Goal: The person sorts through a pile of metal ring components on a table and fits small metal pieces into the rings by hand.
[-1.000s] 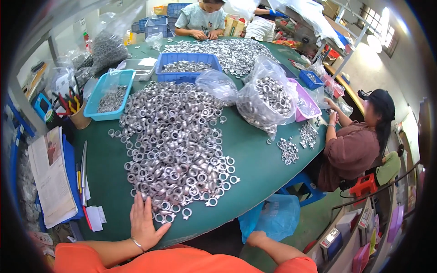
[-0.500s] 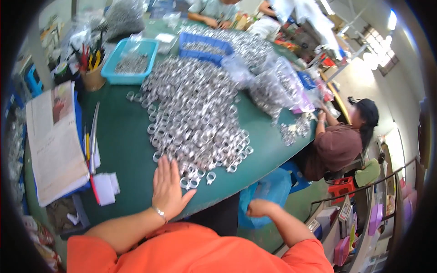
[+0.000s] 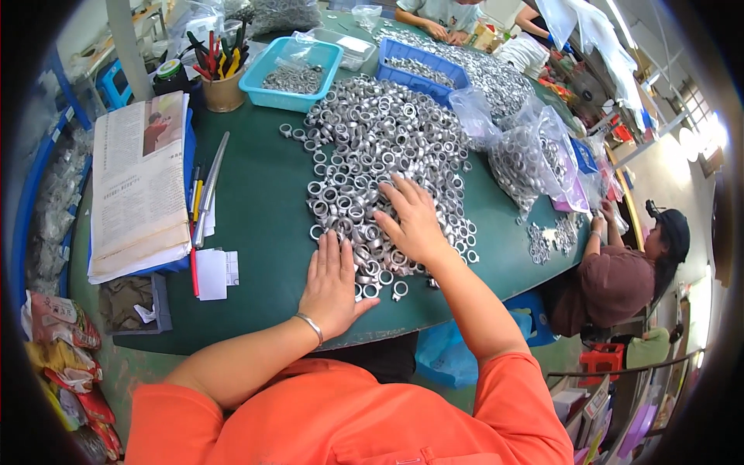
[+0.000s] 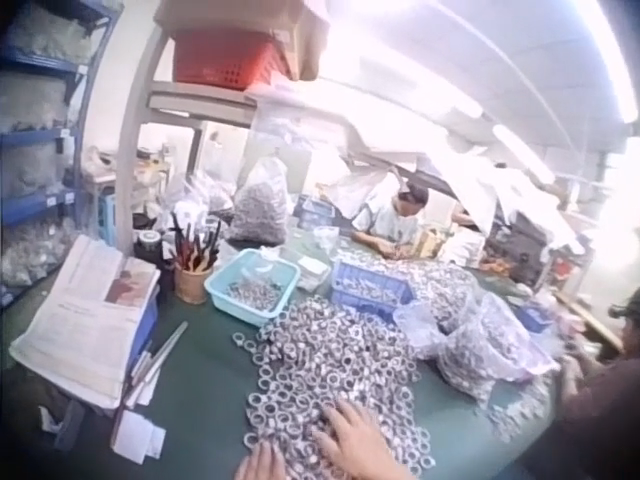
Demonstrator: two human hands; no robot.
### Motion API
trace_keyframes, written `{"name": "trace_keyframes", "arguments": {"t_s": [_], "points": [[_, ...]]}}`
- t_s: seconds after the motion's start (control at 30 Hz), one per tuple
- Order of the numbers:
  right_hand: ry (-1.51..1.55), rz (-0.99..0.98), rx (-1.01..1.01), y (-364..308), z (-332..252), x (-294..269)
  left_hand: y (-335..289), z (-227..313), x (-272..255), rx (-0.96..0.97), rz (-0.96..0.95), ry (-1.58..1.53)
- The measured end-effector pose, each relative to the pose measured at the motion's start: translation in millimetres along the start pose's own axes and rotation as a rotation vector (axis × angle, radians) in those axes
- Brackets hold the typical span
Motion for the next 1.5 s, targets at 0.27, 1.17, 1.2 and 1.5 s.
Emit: {"name": "trace_keyframes", "arguments": {"t_s": [0.27,1.17,1.2,1.5], "points": [[0.093,-0.119,-0.030,3.1,-1.9,13.7,-4.3,-2.1,0.3,-0.001,0.043,-0.016],[0.221,0.016,-0.113,191.1,99.4,69.0,191.9,-156.0,-46.7,-0.590,0.666,-0.131],[0.160,-0.089,-0.087,210.5,91.0,78.9,195.6,-167.4,-45.0,-0.638,0.598,-0.131],[0.095,-0.536,0.130,297.6,124.7,187.1,228.9,-169.5,-20.9,-0.520,0.651,-0.044]]}}
Point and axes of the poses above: each hand's wrist, its own y-axis towards the middle knuckle, its own x-axis out of the palm, z = x × y, the point moved 5 cm from there along y, towards the middle knuckle, and after that the axes turned 6 degrees about z, right-handed, at the moved point
